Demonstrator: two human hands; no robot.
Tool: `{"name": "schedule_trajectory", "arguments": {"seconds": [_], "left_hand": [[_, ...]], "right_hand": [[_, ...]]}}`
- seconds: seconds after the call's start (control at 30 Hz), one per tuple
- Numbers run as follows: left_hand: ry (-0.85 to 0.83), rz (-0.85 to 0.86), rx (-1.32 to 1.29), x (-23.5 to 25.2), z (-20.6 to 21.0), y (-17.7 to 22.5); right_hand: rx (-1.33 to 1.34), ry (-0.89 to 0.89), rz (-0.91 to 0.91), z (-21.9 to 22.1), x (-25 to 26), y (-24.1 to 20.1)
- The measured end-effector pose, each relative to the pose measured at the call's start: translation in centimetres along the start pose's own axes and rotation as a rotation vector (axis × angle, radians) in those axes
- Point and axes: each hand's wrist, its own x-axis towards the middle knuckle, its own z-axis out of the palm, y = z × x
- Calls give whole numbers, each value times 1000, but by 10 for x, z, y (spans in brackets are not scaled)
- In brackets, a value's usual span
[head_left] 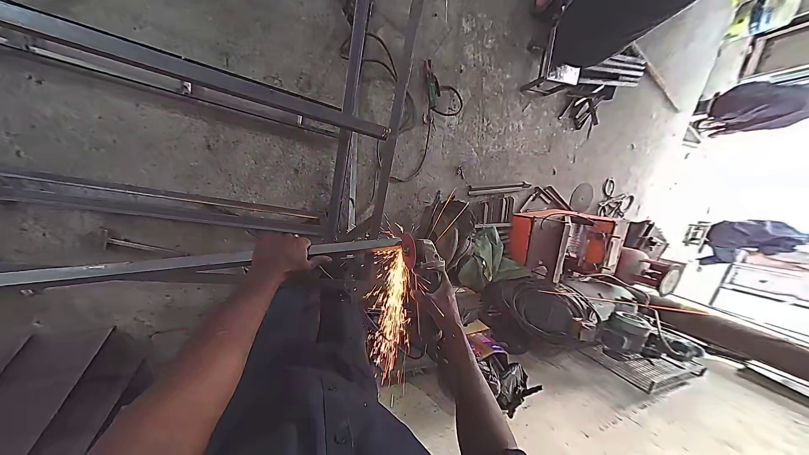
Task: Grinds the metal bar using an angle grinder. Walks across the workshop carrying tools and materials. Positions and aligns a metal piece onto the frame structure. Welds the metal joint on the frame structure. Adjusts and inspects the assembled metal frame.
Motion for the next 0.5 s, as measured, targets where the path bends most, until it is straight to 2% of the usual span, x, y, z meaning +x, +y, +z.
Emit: {"name": "schedule_trajectory", "arguments": {"seconds": [0.17,0.33,0.4,0.5], "left_hand": [[35,4,-10,-3,3,-1],[65,5,-30,1,10,-3],[75,10,-29,4,13,-4],[71,7,-10,5,15,-4]], "right_hand": [[59,-18,-2,-5,0,-16],[56,-29,-78,-6,3,-8],[60,-35,-2,-5,3,-11],[104,-24,-11,-2,6,-8]]}}
